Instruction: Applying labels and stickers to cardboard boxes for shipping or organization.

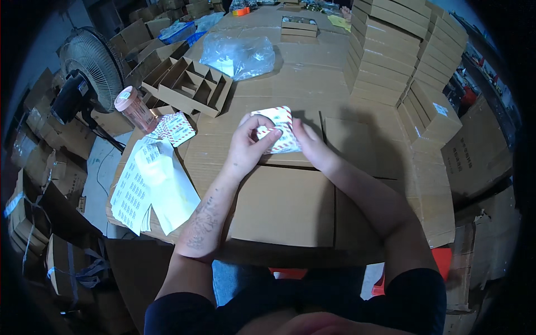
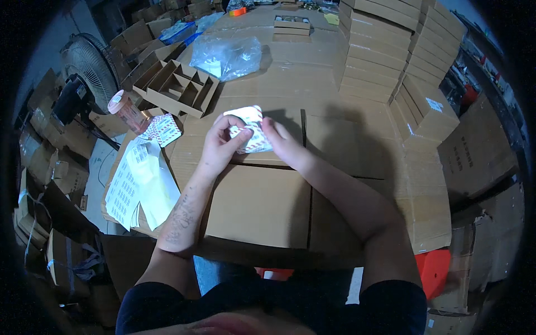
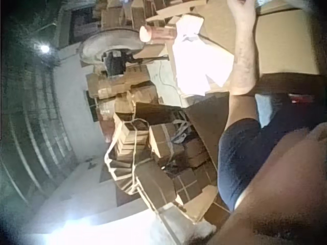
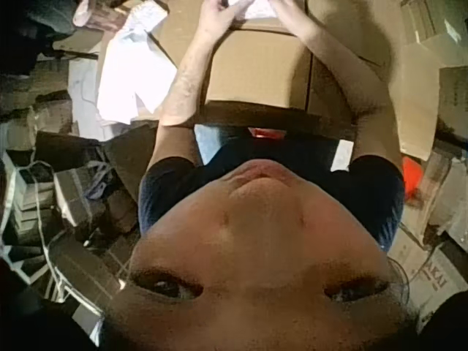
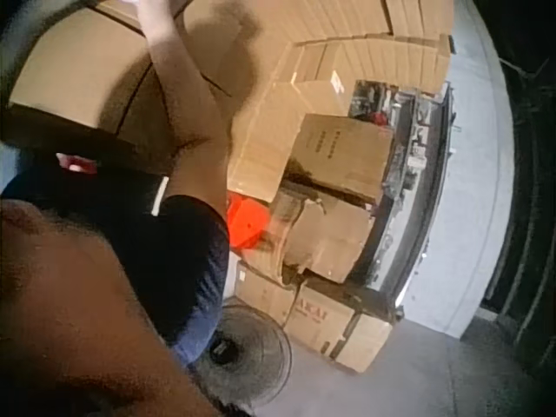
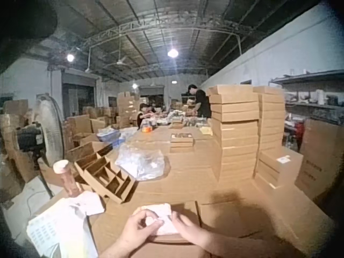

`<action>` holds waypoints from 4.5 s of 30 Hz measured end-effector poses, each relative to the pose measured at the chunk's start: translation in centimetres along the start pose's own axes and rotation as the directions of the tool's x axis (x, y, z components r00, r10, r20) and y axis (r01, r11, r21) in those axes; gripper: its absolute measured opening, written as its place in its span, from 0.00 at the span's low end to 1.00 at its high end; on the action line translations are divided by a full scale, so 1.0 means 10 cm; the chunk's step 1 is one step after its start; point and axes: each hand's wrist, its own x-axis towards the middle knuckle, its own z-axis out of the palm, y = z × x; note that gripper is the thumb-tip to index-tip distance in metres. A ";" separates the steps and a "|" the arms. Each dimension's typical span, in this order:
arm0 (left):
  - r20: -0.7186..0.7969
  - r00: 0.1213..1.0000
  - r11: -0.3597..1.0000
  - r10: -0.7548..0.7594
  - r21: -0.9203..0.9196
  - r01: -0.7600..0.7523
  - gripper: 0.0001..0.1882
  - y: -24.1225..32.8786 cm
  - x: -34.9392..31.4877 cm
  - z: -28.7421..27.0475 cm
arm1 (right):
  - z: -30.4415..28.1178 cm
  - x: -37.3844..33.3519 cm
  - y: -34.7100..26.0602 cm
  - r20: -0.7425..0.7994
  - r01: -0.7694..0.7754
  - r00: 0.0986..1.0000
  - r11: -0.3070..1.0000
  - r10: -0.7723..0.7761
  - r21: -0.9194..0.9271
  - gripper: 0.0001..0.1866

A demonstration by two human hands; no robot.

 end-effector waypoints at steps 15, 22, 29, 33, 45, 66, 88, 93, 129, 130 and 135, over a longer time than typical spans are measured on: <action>-0.227 0.973 0.996 -0.044 0.066 0.061 0.09 -0.05 -0.02 0.06 | 0.01 -0.03 -0.09 0.087 0.055 0.996 0.945 -0.028 -0.324 0.12; -0.291 0.951 0.984 -0.107 -0.166 0.060 0.08 -0.11 0.01 0.04 | 0.00 0.00 -0.04 0.070 0.084 0.995 0.984 -0.074 -0.155 0.11; -0.324 0.939 0.982 -0.117 -0.176 0.062 0.10 -0.02 0.00 0.04 | 0.04 -0.01 -0.09 0.008 0.094 0.996 0.986 -0.094 -0.136 0.10; -0.286 0.944 0.980 -0.164 -0.158 0.122 0.15 -0.01 0.00 0.01 | 0.03 -0.04 -0.11 -0.041 0.141 0.987 0.960 -0.155 -0.241 0.11; -0.234 0.959 0.916 -0.162 -0.397 0.058 0.18 0.02 0.02 0.01 | -0.09 0.01 -0.06 -0.177 0.169 0.969 0.985 -0.174 -0.042 0.11; -0.213 0.948 0.914 -0.234 -0.381 0.140 0.16 -0.06 0.03 -0.02 | -0.10 -0.02 -0.10 -0.195 0.102 0.976 0.995 -0.097 0.017 0.14; -0.241 0.946 0.922 -0.216 -0.370 0.116 0.14 -0.05 0.04 -0.03 | -0.09 0.01 -0.09 -0.133 0.114 0.985 0.993 -0.109 0.025 0.14; -0.250 0.941 0.918 -0.230 -0.377 0.125 0.14 -0.03 0.04 -0.02 | -0.13 0.03 -0.05 -0.119 0.126 0.985 0.992 -0.124 0.005 0.14; -0.207 0.938 0.897 -0.277 -0.407 0.175 0.17 0.01 0.02 -0.02 | -0.08 0.00 -0.09 -0.152 0.126 0.980 0.991 -0.132 -0.052 0.11; -0.183 0.940 0.890 -0.288 -0.413 0.192 0.18 0.03 0.02 -0.03 | -0.05 -0.01 -0.11 -0.149 0.121 0.980 0.991 -0.130 -0.063 0.11; -0.013 0.920 0.771 -0.392 -0.550 0.321 0.16 0.11 0.02 0.00 | 0.00 -0.05 -0.13 -0.129 0.221 0.962 0.965 -0.239 -0.143 0.13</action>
